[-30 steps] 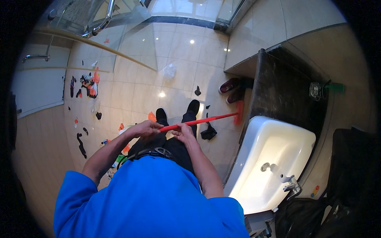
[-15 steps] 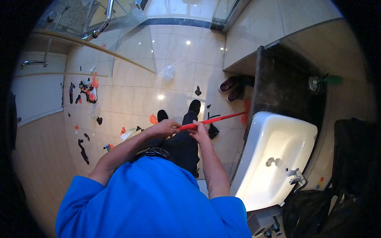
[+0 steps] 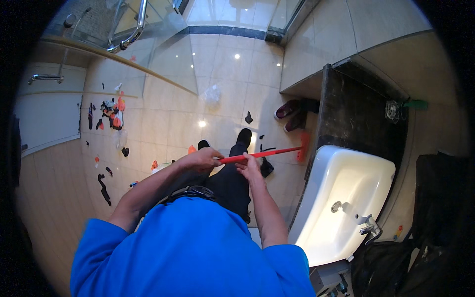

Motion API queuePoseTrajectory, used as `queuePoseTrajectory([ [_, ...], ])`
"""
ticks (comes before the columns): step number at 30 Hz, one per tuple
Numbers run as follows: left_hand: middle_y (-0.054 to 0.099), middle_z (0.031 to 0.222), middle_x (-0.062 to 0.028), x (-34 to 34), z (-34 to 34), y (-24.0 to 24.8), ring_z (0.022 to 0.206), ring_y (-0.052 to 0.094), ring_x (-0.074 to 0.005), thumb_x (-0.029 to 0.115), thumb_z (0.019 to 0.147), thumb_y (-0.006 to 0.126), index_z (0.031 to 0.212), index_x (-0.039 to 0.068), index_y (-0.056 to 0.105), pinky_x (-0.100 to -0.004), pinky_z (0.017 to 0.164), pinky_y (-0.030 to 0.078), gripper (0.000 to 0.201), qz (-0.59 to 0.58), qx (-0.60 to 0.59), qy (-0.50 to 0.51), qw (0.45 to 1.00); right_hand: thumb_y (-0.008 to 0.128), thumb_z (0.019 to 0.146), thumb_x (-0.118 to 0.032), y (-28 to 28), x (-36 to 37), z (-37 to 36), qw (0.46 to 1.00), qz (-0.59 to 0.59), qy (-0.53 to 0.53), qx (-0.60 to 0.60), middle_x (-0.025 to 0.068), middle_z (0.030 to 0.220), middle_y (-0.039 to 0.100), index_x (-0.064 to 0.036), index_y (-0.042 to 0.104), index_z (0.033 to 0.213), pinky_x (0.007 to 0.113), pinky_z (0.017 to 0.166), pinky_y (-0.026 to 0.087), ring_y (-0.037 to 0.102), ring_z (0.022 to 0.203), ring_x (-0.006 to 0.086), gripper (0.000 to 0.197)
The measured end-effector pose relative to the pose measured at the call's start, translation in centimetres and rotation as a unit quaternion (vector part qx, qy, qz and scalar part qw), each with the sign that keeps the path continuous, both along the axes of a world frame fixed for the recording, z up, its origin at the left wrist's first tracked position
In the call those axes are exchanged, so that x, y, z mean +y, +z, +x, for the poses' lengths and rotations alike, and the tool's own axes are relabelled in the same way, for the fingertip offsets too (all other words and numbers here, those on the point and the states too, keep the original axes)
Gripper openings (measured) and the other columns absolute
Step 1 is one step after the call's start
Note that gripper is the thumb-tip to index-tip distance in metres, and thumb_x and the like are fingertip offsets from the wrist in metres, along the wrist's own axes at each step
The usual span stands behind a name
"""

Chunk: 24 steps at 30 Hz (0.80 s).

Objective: The person sweeps scattered debris on a tiled bathroom floor using a red broom. They move around the bathtub, sink, and shower area, pushing pieces of paper and other small items toward the center of the room.

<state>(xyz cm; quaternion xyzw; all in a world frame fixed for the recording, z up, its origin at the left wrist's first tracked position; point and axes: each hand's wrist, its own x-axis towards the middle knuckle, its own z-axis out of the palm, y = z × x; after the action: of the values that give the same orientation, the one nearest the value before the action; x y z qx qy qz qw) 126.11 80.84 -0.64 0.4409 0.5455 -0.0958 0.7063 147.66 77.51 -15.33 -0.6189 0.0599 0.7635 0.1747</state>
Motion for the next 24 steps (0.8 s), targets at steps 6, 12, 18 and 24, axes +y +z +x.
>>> queuePoseTrajectory([
  [6, 0.060, 0.070, -0.0147, -2.3, 2.9, -3.3, 0.056, 0.059, -0.0234, 0.019, 0.078, 0.052, 0.108, 0.007, 0.057, -0.0335, 0.054, 0.048, 0.033, 0.139, -0.018, -0.063, 0.988, 0.051, 0.081, -0.028, -0.9, -0.1, 3.1, 0.999, -0.024, 0.029, -0.028, 0.0098, 0.072, 0.060, -0.0067, 0.054, 0.086, 0.032, 0.046, 0.044, 0.058, 0.057, 0.0221, 0.022],
  [12, 0.058, 0.063, -0.0081, -3.5, -5.1, -1.3, 0.048, 0.054, -0.0145, 0.021, 0.079, 0.050, 0.114, 0.010, 0.055, -0.0266, 0.040, 0.042, 0.036, 0.016, 0.025, -0.036, 0.999, 0.054, 0.081, -0.035, 0.5, -1.0, -4.0, 0.982, -0.040, 0.181, 0.022, 0.0145, 0.081, 0.059, -0.0025, 0.048, 0.097, 0.030, 0.047, 0.044, 0.057, 0.058, 0.0213, 0.037],
  [18, 0.056, 0.058, -0.0063, -5.5, -13.8, 3.6, 0.039, 0.046, -0.0102, 0.018, 0.080, 0.053, 0.118, 0.010, 0.052, -0.0229, 0.032, 0.035, 0.039, -0.021, 0.078, 0.018, 0.997, 0.049, 0.081, -0.046, 3.0, -2.8, -12.2, 0.933, 0.010, 0.357, 0.052, 0.0146, 0.076, 0.060, 0.0009, 0.045, 0.092, 0.029, 0.042, 0.044, 0.057, 0.050, 0.0206, 0.048],
  [24, 0.054, 0.057, -0.0057, -7.7, -14.2, 2.7, 0.040, 0.047, -0.0104, 0.019, 0.081, 0.053, 0.119, 0.012, 0.051, -0.0233, 0.033, 0.036, 0.039, -0.029, 0.055, 0.043, 0.997, 0.052, 0.080, -0.045, 2.6, -4.4, -12.8, 0.954, 0.002, 0.296, 0.053, 0.0161, 0.077, 0.057, -0.0019, 0.045, 0.099, 0.028, 0.043, 0.045, 0.056, 0.053, 0.0203, 0.048],
])
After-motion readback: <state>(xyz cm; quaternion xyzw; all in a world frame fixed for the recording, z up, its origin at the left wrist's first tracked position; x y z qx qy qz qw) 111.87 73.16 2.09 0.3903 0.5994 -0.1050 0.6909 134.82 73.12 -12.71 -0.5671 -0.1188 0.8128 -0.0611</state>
